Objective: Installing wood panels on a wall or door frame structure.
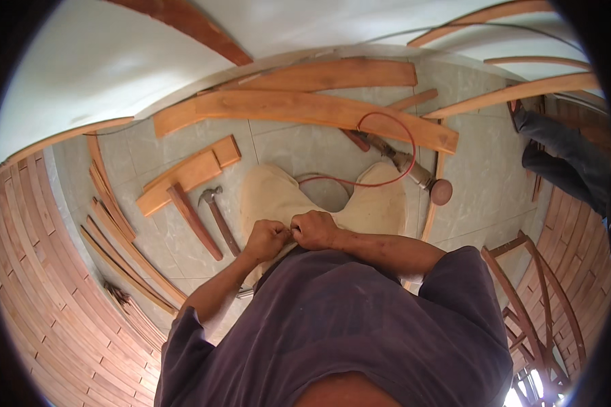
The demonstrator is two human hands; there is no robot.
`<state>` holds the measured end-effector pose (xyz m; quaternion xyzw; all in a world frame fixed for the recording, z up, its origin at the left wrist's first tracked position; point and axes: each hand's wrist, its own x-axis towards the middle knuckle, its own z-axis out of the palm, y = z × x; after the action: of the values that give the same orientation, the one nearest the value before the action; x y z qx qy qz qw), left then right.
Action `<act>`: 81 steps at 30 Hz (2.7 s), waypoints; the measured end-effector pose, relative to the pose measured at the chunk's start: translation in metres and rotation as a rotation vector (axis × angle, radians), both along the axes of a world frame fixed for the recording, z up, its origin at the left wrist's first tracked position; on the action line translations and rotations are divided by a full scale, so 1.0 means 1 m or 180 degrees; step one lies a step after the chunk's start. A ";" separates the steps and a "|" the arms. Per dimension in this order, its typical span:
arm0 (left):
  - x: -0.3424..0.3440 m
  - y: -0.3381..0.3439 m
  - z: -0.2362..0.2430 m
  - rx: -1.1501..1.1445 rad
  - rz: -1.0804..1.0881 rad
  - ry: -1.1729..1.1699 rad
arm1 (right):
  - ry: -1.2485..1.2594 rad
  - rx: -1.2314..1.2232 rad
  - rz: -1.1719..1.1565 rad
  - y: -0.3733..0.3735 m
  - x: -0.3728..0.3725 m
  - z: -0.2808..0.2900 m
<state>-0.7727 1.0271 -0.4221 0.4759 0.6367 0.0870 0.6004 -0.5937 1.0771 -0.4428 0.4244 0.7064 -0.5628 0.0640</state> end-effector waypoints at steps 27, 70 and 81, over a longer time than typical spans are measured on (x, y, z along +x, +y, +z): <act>-0.040 0.004 -0.011 -0.0284 0.1448 -0.2030 | 0.1676 -0.1738 -0.1293 -0.015 0.045 0.050; 0.388 0.168 0.108 -0.1138 -0.1635 -0.5534 | 0.2894 0.0650 -0.3742 -0.055 0.256 0.101; 0.228 0.068 0.119 0.0839 0.0652 -0.2777 | 0.1762 0.0646 -0.3286 -0.115 0.167 0.096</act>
<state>-0.5447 1.0950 -0.3030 0.4018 0.3519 0.4179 0.7349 -0.4269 0.9618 -0.3472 0.5545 0.4494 -0.5405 -0.4454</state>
